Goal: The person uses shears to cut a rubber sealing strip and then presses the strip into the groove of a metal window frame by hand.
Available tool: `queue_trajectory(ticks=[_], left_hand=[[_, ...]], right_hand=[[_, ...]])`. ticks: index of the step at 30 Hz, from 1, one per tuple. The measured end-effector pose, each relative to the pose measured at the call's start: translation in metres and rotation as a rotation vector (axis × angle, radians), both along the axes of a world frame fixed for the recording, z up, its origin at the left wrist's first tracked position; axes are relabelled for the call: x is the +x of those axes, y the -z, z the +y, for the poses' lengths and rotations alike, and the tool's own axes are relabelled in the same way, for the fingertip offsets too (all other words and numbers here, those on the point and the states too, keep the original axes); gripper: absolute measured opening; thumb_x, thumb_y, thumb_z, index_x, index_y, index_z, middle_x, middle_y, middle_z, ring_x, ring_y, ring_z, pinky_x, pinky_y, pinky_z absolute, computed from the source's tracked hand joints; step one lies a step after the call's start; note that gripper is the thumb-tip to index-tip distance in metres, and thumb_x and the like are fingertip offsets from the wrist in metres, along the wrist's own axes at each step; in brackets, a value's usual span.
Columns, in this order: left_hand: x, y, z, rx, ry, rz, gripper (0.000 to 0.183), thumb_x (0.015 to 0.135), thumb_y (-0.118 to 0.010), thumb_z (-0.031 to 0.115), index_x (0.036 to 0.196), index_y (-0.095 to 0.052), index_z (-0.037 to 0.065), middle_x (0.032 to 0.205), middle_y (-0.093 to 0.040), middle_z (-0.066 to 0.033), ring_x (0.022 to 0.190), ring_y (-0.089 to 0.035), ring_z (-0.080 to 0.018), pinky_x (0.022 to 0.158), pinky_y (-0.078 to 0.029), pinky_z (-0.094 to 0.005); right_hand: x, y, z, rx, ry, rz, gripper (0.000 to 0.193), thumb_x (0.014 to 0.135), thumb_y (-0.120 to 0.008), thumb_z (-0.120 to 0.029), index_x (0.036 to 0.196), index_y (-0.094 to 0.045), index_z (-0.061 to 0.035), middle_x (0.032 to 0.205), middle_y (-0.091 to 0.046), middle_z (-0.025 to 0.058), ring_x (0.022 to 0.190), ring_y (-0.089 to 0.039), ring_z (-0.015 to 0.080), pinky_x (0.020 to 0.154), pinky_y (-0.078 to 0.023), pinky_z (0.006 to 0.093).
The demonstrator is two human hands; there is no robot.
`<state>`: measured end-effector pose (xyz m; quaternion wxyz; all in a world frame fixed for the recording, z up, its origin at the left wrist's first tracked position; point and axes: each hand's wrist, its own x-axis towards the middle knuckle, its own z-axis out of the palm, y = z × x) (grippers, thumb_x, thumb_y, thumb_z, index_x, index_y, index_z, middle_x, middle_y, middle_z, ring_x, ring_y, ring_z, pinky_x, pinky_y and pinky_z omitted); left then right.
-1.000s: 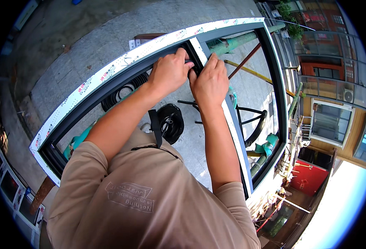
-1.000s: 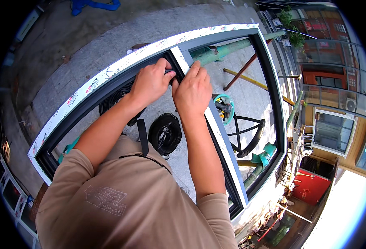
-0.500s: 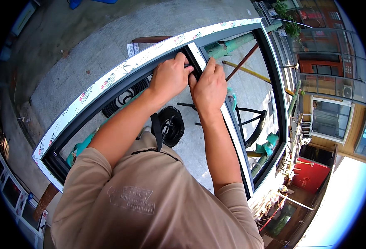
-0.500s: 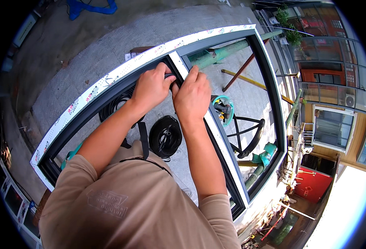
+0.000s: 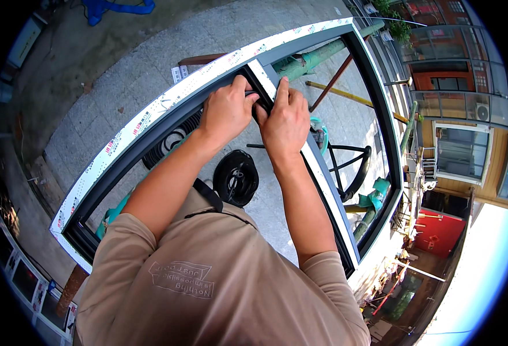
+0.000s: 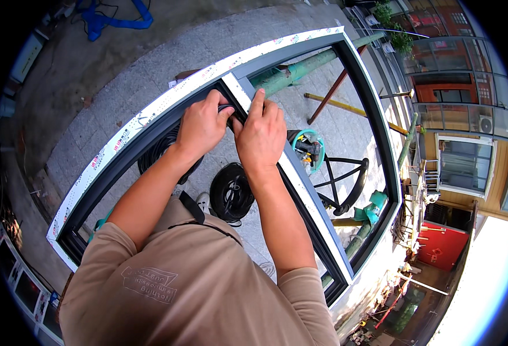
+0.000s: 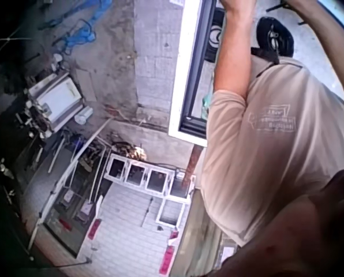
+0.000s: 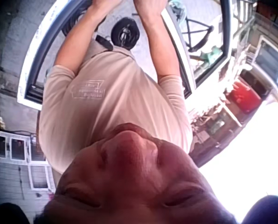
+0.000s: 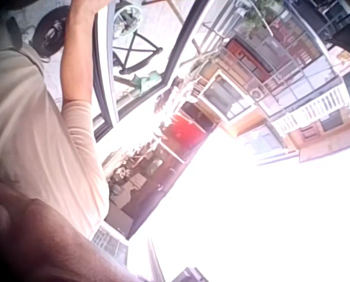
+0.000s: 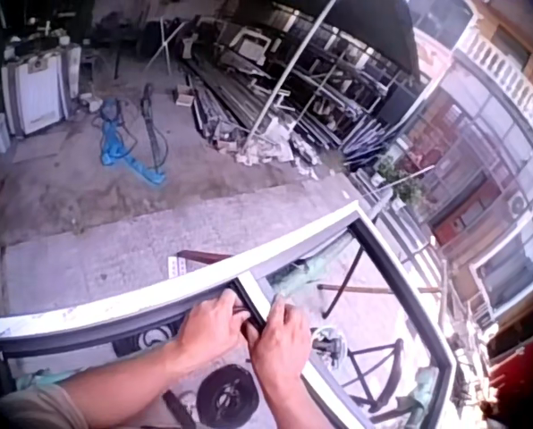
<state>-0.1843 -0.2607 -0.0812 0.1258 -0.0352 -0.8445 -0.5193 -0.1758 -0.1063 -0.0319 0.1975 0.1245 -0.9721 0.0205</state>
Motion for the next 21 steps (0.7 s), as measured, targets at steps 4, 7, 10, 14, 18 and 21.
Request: queue_trajectory(ticks=[4, 7, 10, 14, 18, 21], left_hand=[[0.000, 0.002, 0.003, -0.026, 0.016, -0.014, 0.030, 0.103, -0.081, 0.019, 0.123, -0.066, 0.002, 0.101, -0.082, -0.0251, 0.093, -0.079, -0.0512, 0.081, -0.062, -0.0605], [0.003, 0.004, 0.001, -0.047, -0.046, 0.082, 0.040, 0.102, -0.082, 0.020, 0.133, -0.062, 0.005, 0.095, -0.081, -0.0281, 0.090, -0.080, -0.0521, 0.081, -0.062, -0.0624], [0.004, 0.002, 0.003, -0.107, -0.065, 0.083, 0.050, 0.103, -0.082, 0.022, 0.143, -0.057, 0.006, 0.094, -0.080, -0.0280, 0.088, -0.079, -0.0534, 0.079, -0.062, -0.0623], [0.007, -0.006, 0.002, -0.127, -0.024, 0.023, 0.066, 0.106, -0.080, 0.022, 0.164, -0.050, 0.017, 0.107, -0.083, -0.0244, 0.097, -0.082, -0.0483, 0.081, -0.064, -0.0591], [0.006, -0.016, -0.001, -0.339, 0.094, 0.010, 0.065, 0.109, -0.072, 0.018, 0.170, -0.056, 0.037, 0.100, -0.077, -0.0179, 0.087, -0.078, -0.0457, 0.076, -0.063, -0.0581], [0.005, -0.016, 0.002, -0.305, 0.073, 0.009, 0.060, 0.111, -0.068, 0.016, 0.165, -0.062, 0.040, 0.100, -0.075, -0.0165, 0.085, -0.077, -0.0457, 0.075, -0.062, -0.0577]], right_hand=[[0.001, -0.001, 0.004, -0.018, 0.009, 0.013, 0.090, 0.082, -0.099, -0.031, 0.155, -0.063, 0.0066, 0.127, -0.073, 0.0206, 0.110, -0.071, 0.0378, 0.096, -0.059, 0.0465], [0.001, -0.003, -0.001, -0.044, 0.011, -0.013, 0.090, 0.080, -0.100, -0.030, 0.154, -0.064, 0.0063, 0.128, -0.073, 0.0201, 0.111, -0.071, 0.0379, 0.097, -0.059, 0.0465], [0.002, -0.003, -0.001, -0.078, 0.011, 0.001, 0.092, 0.077, -0.102, -0.029, 0.153, -0.064, 0.0063, 0.130, -0.073, 0.0194, 0.113, -0.071, 0.0378, 0.099, -0.059, 0.0459], [0.001, 0.002, 0.002, -0.104, 0.006, 0.000, 0.096, 0.074, -0.104, -0.030, 0.154, -0.064, 0.0062, 0.131, -0.073, 0.0189, 0.116, -0.071, 0.0371, 0.102, -0.059, 0.0449], [0.003, 0.000, 0.004, -0.131, -0.010, -0.004, 0.096, 0.074, -0.104, -0.030, 0.153, -0.064, 0.0068, 0.131, -0.073, 0.0187, 0.116, -0.071, 0.0363, 0.102, -0.059, 0.0441], [0.007, -0.007, 0.008, -0.175, 0.011, -0.017, 0.096, 0.071, -0.106, -0.032, 0.150, -0.067, 0.0066, 0.123, -0.075, 0.0193, 0.111, -0.074, 0.0382, 0.096, -0.061, 0.0456]])
